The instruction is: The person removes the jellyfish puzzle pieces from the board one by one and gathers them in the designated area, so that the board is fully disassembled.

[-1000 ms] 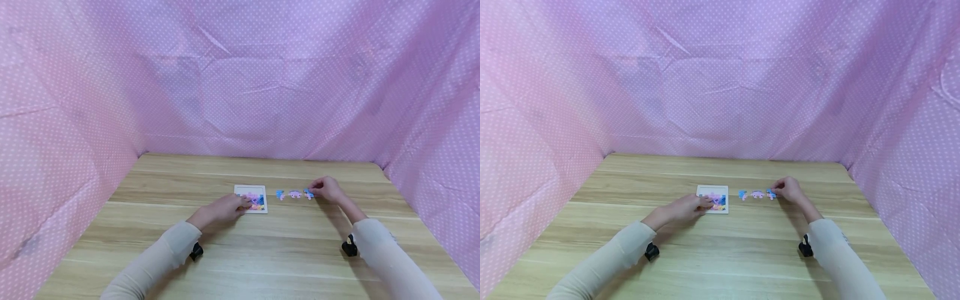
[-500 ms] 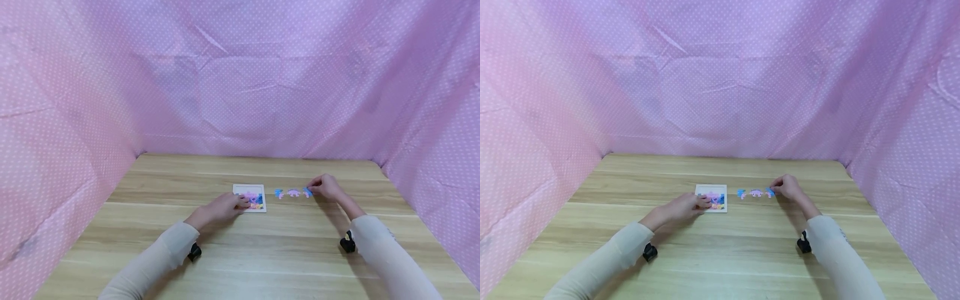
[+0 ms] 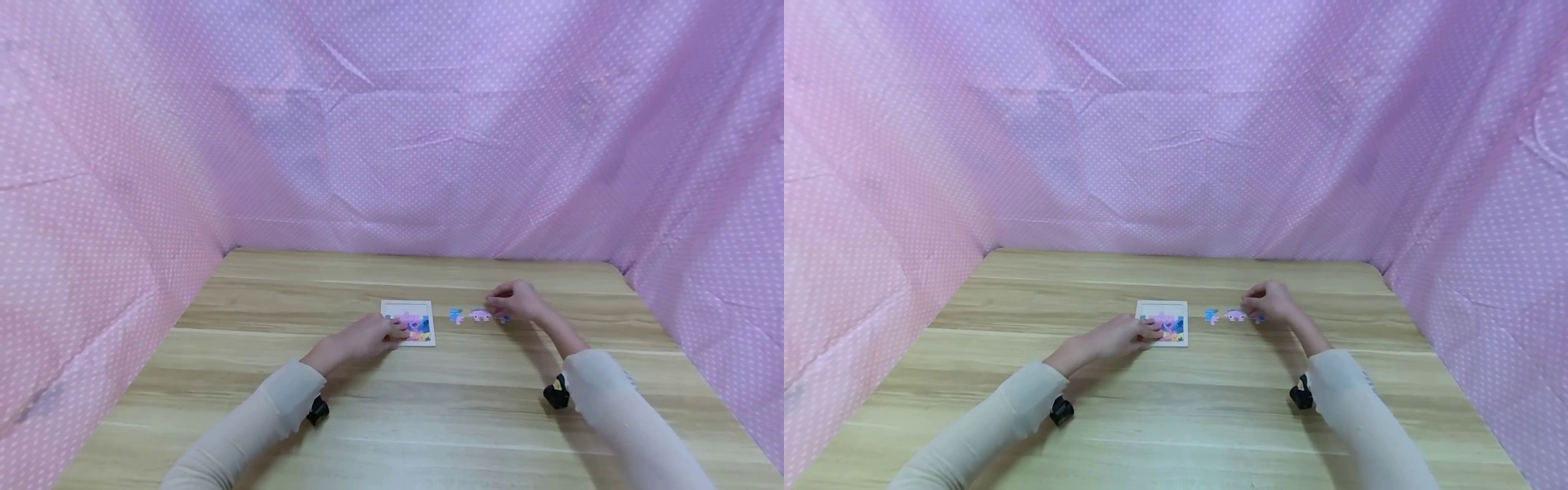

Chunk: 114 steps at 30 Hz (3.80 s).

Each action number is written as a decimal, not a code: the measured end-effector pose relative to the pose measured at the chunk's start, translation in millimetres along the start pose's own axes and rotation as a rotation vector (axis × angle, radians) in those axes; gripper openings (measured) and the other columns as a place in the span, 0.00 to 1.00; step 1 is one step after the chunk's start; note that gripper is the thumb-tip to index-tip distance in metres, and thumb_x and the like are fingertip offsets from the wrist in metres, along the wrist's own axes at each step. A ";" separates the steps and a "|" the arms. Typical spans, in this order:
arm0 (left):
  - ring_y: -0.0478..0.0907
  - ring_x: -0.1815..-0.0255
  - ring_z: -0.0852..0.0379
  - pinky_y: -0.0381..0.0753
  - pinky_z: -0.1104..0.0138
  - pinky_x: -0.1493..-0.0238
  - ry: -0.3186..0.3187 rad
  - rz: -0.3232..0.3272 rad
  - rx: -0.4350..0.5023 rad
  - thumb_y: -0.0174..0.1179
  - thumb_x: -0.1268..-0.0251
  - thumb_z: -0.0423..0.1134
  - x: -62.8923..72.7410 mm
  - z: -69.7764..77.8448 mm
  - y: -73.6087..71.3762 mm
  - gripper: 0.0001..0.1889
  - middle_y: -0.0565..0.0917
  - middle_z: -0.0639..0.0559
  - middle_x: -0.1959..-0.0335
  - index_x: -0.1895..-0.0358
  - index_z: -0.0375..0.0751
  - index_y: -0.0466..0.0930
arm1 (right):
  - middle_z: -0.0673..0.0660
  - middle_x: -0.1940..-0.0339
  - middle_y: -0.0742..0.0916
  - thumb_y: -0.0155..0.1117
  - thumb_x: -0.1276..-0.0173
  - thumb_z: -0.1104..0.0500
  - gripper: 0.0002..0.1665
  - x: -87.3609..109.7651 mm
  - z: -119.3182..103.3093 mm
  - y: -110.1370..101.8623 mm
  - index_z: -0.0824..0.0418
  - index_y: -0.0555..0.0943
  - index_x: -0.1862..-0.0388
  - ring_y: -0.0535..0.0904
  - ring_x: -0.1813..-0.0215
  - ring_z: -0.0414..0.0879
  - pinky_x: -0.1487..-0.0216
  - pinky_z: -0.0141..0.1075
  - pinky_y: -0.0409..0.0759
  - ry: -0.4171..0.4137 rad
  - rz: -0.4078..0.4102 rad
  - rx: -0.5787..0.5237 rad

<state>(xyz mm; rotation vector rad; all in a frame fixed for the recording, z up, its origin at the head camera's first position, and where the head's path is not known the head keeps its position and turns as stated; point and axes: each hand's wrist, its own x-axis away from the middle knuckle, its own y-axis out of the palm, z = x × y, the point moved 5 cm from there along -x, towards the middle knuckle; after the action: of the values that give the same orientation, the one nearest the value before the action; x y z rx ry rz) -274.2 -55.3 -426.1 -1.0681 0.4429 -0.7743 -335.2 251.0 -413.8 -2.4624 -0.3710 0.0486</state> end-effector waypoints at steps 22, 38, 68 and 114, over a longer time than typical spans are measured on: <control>0.77 0.53 0.62 0.77 0.68 0.52 0.052 0.014 -0.034 0.57 0.25 0.32 6.7 -0.5 -0.6 0.13 0.85 0.56 0.51 0.44 0.45 0.86 | 0.64 0.62 0.89 0.63 0.28 0.66 0.11 -30.3 -54.8 66.8 0.73 0.85 0.53 0.84 0.65 0.49 0.64 0.38 0.84 -0.066 -0.128 0.040; 0.74 0.35 0.59 0.73 0.61 0.35 0.041 0.022 0.024 0.57 0.24 0.33 6.4 0.1 -3.0 0.16 0.80 0.52 0.36 0.37 0.42 0.82 | 0.61 0.63 0.89 0.66 0.31 0.68 0.10 -41.8 -68.0 93.3 0.75 0.84 0.54 0.86 0.66 0.50 0.65 0.39 0.85 -0.103 -0.235 0.052; 0.77 0.37 0.54 0.74 0.62 0.37 0.102 0.035 0.043 0.60 0.28 0.30 1.6 0.3 -1.6 0.15 0.83 0.47 0.41 0.41 0.36 0.83 | 0.56 0.68 0.85 0.73 0.40 0.70 0.10 -38.9 -68.9 105.2 0.72 0.82 0.61 0.79 0.64 0.42 0.60 0.30 0.79 -0.140 -0.297 0.074; 0.77 0.39 0.59 0.75 0.64 0.39 0.115 0.005 -0.053 0.58 0.28 0.27 -5.2 15.4 -0.8 0.18 0.82 0.50 0.40 0.38 0.39 0.82 | 0.58 0.70 0.86 0.65 0.33 0.71 0.06 -35.6 -62.6 109.9 0.76 0.80 0.60 0.81 0.68 0.43 0.65 0.39 0.85 -0.123 -0.255 -0.100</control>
<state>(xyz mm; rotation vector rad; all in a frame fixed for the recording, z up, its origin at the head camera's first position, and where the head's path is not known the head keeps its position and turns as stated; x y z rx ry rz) -267.6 -42.3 -419.0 -1.0749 0.5665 -0.8260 -333.7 120.9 -432.4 -2.4964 -0.7545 0.0757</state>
